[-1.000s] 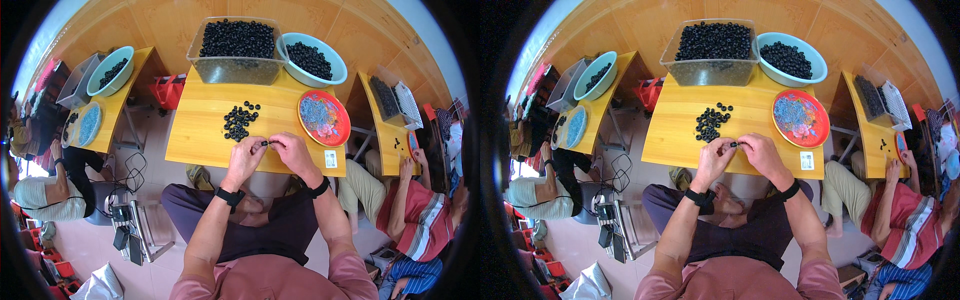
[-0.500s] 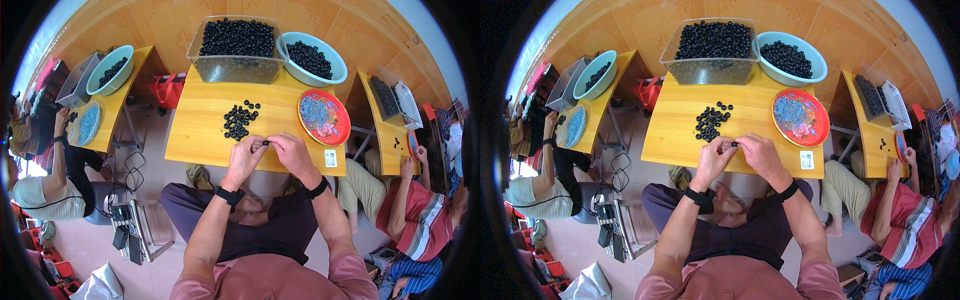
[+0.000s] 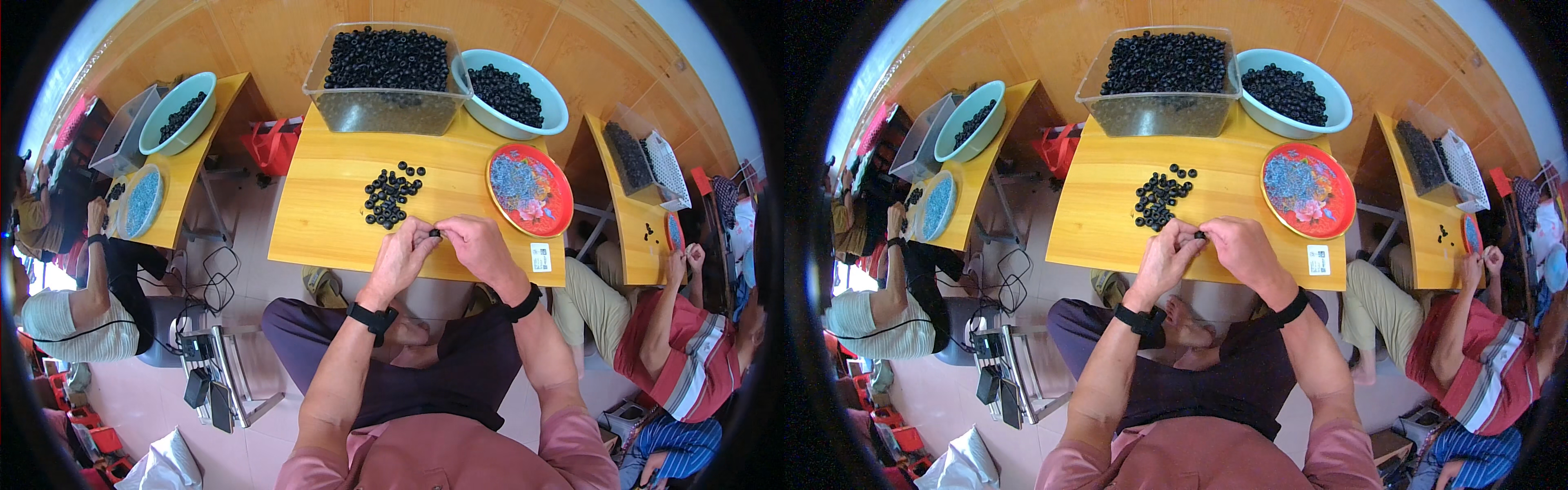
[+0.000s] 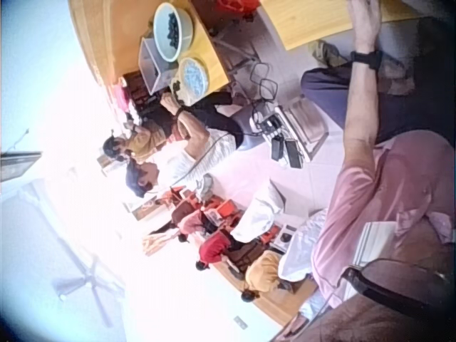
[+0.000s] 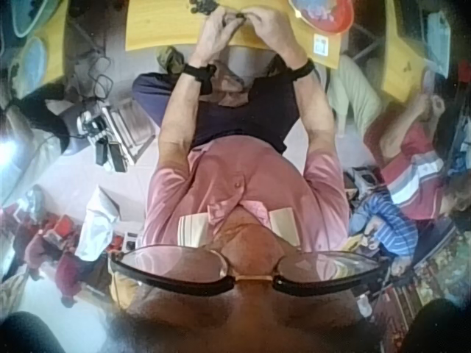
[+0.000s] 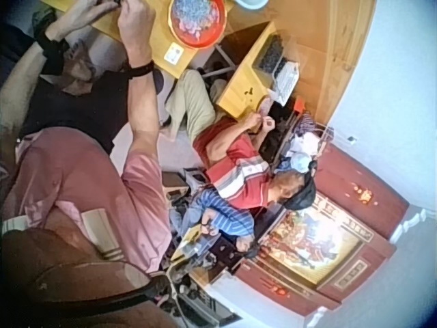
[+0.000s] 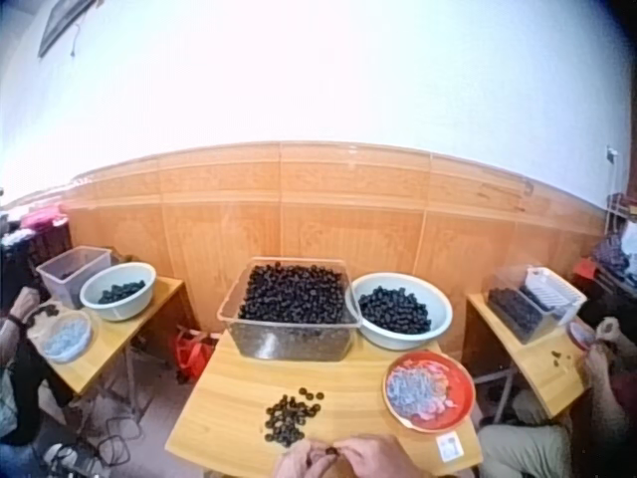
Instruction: Sorting black rubber gaskets into groups on a table.
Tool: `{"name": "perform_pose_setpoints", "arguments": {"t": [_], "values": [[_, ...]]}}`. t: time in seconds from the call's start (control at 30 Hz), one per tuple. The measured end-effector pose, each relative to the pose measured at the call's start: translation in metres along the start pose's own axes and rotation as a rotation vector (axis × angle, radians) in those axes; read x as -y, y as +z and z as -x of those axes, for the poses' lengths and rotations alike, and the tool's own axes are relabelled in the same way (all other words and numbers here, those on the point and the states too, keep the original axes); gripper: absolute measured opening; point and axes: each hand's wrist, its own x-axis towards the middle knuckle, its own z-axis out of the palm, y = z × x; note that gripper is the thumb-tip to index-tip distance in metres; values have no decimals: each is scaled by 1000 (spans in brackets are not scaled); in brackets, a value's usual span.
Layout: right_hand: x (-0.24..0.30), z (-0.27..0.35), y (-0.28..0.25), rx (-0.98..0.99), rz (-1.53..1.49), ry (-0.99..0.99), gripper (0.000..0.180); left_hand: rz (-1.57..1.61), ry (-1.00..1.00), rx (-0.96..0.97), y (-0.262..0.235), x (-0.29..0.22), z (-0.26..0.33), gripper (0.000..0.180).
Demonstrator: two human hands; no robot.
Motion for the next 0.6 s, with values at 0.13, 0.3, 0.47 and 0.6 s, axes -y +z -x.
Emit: {"name": "perform_pose_setpoints", "arguments": {"t": [0.13,0.3,0.47,0.6], "values": [[-5,-5,-3,52,36,-52,13,29,10,30,0,8,-2,17],[-9,-13,-6,164,67,-84,14,89,9,31,0,13,-5,18],[-4,-18,-4,182,116,-111,15,188,-67,33,-1,8,-10,14],[3,-6,9,46,106,-97,19,157,-113,11,-2,-4,-7,13]]}}
